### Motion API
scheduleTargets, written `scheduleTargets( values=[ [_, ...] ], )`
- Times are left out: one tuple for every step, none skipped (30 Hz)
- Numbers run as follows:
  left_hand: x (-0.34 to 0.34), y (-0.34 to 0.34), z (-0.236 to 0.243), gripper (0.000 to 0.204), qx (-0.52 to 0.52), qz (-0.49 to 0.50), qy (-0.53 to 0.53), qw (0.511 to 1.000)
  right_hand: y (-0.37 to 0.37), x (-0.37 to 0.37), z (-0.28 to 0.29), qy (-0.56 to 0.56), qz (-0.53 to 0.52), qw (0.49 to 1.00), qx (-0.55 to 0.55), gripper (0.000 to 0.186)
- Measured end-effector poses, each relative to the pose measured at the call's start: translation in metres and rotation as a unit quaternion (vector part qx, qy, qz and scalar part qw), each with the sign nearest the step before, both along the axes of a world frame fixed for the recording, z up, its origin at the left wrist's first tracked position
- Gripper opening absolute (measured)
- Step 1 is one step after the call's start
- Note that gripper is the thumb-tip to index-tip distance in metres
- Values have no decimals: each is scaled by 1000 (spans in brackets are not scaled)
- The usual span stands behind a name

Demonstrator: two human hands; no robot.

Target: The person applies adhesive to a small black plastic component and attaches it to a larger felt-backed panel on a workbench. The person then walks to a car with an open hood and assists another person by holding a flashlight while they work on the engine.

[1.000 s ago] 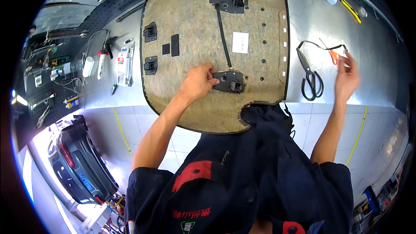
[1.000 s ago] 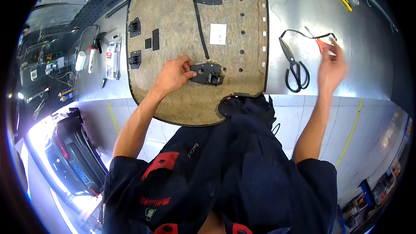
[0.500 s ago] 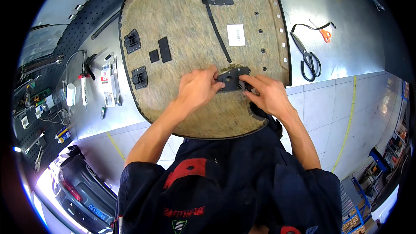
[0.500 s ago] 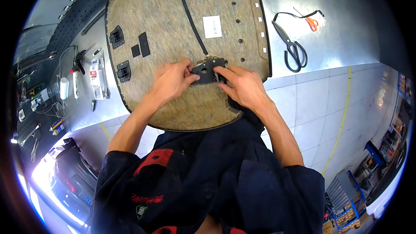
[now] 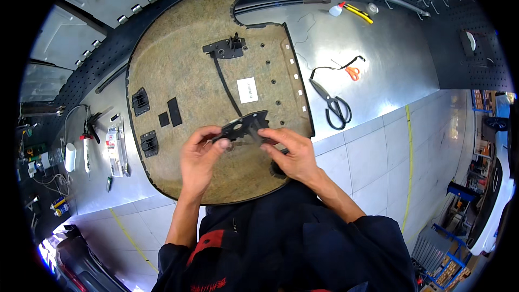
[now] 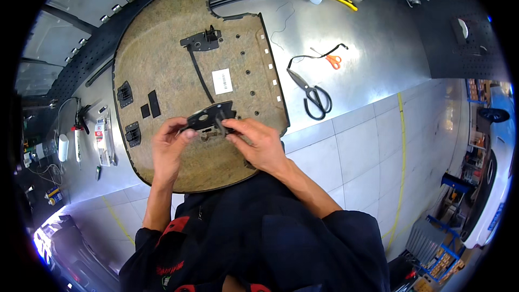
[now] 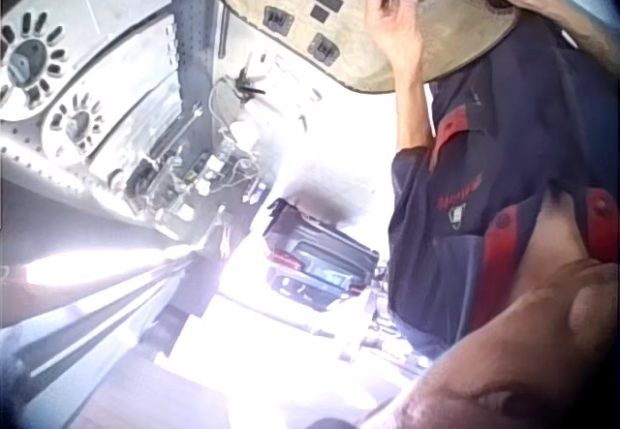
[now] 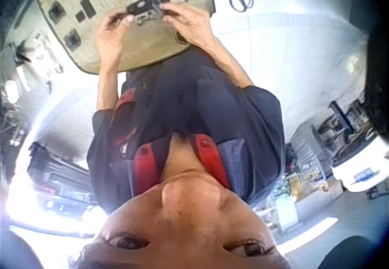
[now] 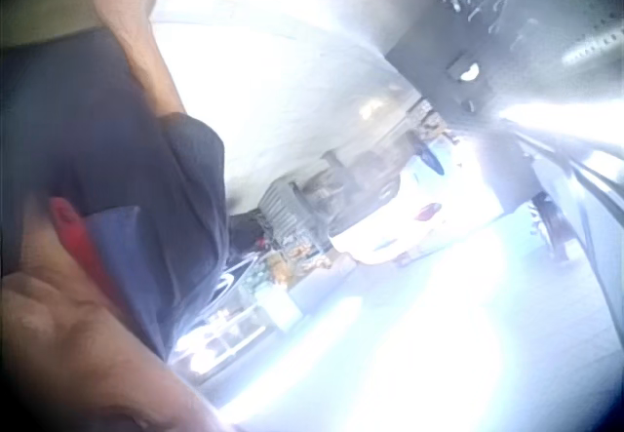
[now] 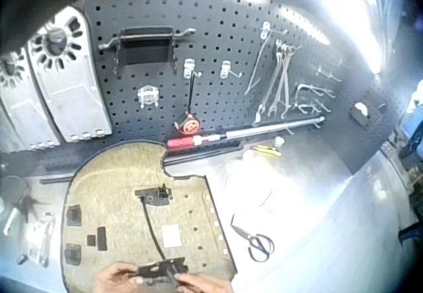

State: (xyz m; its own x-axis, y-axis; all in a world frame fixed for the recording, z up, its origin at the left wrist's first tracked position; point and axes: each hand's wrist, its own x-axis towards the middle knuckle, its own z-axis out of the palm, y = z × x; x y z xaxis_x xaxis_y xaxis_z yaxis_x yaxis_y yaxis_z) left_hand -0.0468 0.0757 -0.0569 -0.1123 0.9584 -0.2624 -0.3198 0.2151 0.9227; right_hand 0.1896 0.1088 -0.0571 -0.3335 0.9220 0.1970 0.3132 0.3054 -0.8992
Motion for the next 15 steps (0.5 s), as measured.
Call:
scheduleTargets(
  values=[
    [2, -3, 0, 25, -2, 26, -3, 1000, 2, 0, -1, 4, 18, 1000, 15, 37],
    [5, -5, 1, 24, -4, 55, -5, 998, 7, 3, 1, -3, 43, 999, 19, 37],
    [10, -7, 1, 24, -7, 86, -8, 996, 14, 7, 5, -9, 70, 997, 24, 37],
    [12, -10, 3, 22, 6, 95, 9, 995, 18, 9, 6, -10, 97, 995, 25, 38],
    [13, -14, 6, 20, 27, 105, 42, 993, 20, 14, 7, 0, 118, 993, 20, 38],
    [15, -18, 9, 19, 47, 115, 76, 989, 22, 24, 8, 11, 141, 990, 14, 39],
    [16, -25, 15, 17, 65, 121, 113, 984, 25, 36, 7, 23, 162, 986, 8, 39],
    [20, -31, 23, 15, 78, 126, 158, 976, 26, 45, 2, 61, 126, 990, -6, 42],
    [26, -38, 30, 16, 85, 134, 176, 971, 27, 60, 3, 79, 104, 986, -104, 45],
    [35, -44, 36, 16, 93, 138, 195, 967, 33, 68, 3, 95, 99, 986, -95, 46],
    [47, -49, 39, 16, 102, 145, 209, 962, 41, 73, 7, 106, 95, 986, -85, 47],
    [59, -51, 47, 16, 108, 130, 224, 960, 45, 77, 13, 91, 122, 988, -42, 46],
    [75, -54, 53, 16, 95, 134, 220, 962, 50, 80, 17, 88, 176, 980, 10, 47],
    [90, -57, 58, 16, 93, 138, 225, 960, 53, 82, 20, 86, 226, 968, 63, 48],
    [103, -58, 61, 16, 91, 141, 230, 959, 56, 86, 21, 85, 274, 951, 116, 49]
  ],
)
